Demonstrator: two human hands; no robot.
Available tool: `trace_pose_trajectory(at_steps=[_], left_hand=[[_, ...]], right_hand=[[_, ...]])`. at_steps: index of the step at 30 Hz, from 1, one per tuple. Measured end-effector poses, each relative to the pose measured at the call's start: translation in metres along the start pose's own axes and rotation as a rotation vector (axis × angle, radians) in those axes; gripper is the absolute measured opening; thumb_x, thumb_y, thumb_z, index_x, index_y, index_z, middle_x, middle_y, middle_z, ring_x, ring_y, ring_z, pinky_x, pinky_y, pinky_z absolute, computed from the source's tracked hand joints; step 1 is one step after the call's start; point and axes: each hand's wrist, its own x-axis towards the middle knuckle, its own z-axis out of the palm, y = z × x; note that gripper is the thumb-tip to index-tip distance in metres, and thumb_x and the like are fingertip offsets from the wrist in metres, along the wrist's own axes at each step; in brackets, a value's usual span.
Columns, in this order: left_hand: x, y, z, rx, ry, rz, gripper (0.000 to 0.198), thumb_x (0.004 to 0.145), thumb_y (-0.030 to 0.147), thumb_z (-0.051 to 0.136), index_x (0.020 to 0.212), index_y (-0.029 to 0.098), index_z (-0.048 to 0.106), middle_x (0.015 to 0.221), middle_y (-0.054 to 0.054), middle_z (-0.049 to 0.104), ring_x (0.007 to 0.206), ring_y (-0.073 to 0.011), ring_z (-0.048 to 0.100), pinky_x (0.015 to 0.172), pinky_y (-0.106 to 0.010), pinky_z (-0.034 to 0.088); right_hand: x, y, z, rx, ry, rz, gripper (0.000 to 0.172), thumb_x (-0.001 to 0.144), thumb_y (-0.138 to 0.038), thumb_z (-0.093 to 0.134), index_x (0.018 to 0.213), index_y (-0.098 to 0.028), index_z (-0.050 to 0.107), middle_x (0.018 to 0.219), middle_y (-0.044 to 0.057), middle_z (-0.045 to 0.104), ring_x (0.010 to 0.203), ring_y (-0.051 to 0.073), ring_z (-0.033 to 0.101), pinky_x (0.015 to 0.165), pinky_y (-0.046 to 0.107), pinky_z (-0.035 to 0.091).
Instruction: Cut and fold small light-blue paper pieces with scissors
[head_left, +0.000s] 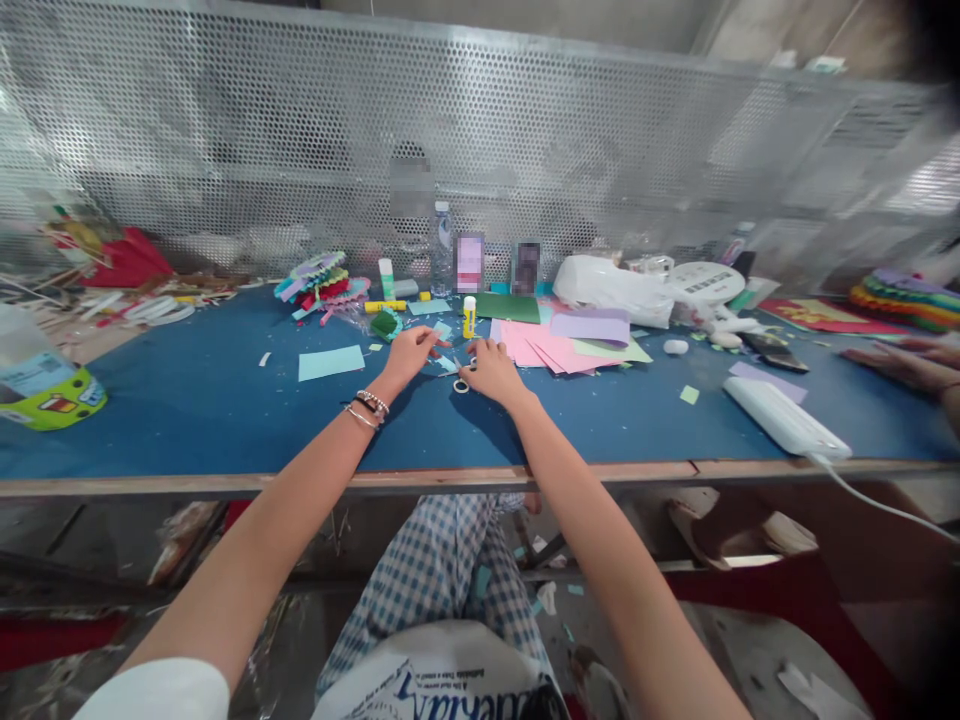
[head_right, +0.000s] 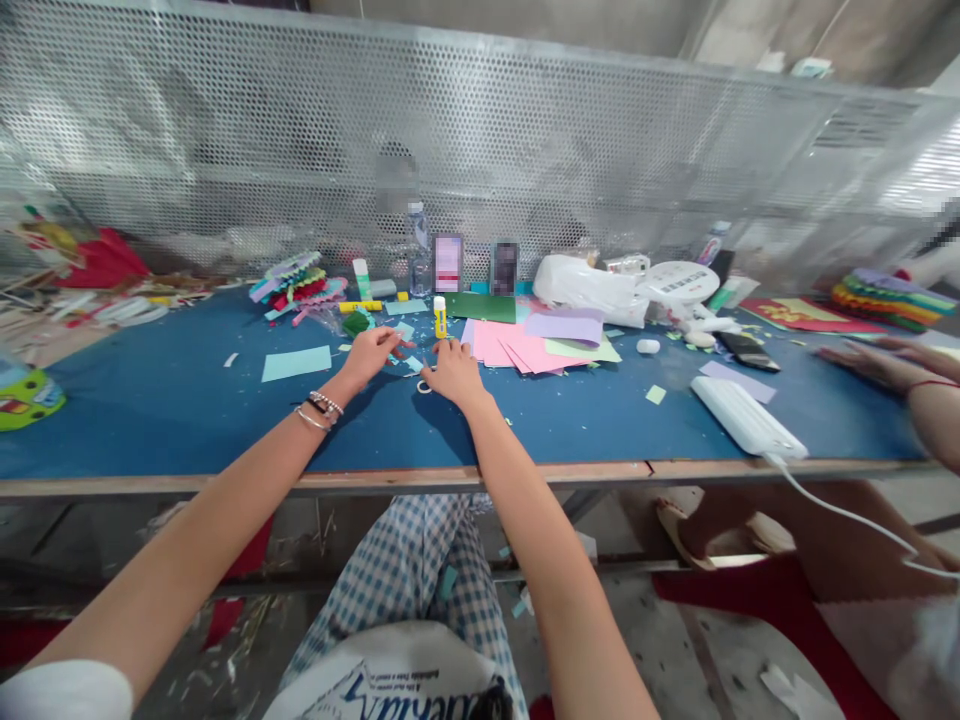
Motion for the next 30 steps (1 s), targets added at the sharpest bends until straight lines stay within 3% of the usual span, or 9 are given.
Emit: trace_pose_trajectory(at_steps=[5, 13, 18, 25, 30], left_hand=[[0.001, -0.001, 0.0, -0.012, 0.069, -0.031, 0.029, 0.086, 0.044, 0.049, 0.08, 0.016, 0.056, 0.09, -0.008, 0.072, 0.062, -0.0149, 0.063, 0.048, -0.022, 0.043], [0.0, 0.008, -0.006, -0.074, 0.26, -0.087, 0.022, 0.091, 0.036, 0.04, 0.086, 0.017, 0.049, 0.08, -0.007, 0.07, 0.054, -0.0126, 0.059, 0.045, -0.02, 0.039], [-0.001, 0.01, -0.007, -0.107, 0.273, -0.126, 0.019, 0.091, 0.034, 0.039, 0.085, 0.018, 0.046, 0.076, -0.005, 0.067, 0.051, -0.0118, 0.057, 0.043, -0.02, 0.038], [-0.002, 0.008, -0.006, -0.071, 0.243, -0.118, 0.019, 0.09, 0.035, 0.04, 0.082, 0.019, 0.045, 0.076, -0.004, 0.067, 0.053, -0.0131, 0.058, 0.046, -0.022, 0.039], [0.002, 0.0, -0.008, 0.027, 0.353, -0.113, 0.019, 0.091, 0.033, 0.036, 0.082, 0.02, 0.046, 0.079, -0.005, 0.065, 0.061, -0.015, 0.059, 0.052, -0.025, 0.041]], right_hand=[[-0.002, 0.0, -0.004, -0.09, -0.154, -0.116, 0.029, 0.078, -0.028, 0.053, 0.105, -0.018, 0.055, 0.109, 0.011, 0.057, 0.105, 0.027, 0.046, 0.088, 0.04, 0.041], [0.002, 0.006, 0.0, -0.042, -0.154, -0.104, 0.029, 0.078, -0.014, 0.05, 0.106, -0.015, 0.054, 0.108, 0.011, 0.055, 0.099, 0.022, 0.05, 0.087, 0.033, 0.04], [-0.001, 0.005, -0.001, -0.031, -0.154, -0.093, 0.026, 0.08, -0.017, 0.049, 0.106, -0.017, 0.053, 0.108, 0.011, 0.054, 0.098, 0.022, 0.05, 0.085, 0.035, 0.041], [-0.001, 0.001, -0.004, 0.022, -0.209, -0.219, 0.033, 0.072, -0.014, 0.056, 0.105, -0.014, 0.052, 0.105, 0.011, 0.057, 0.101, 0.023, 0.05, 0.09, 0.036, 0.037], [0.0, 0.002, -0.004, 0.005, -0.177, -0.207, 0.039, 0.069, -0.008, 0.054, 0.108, -0.013, 0.051, 0.108, 0.012, 0.059, 0.099, 0.023, 0.051, 0.088, 0.035, 0.038]])
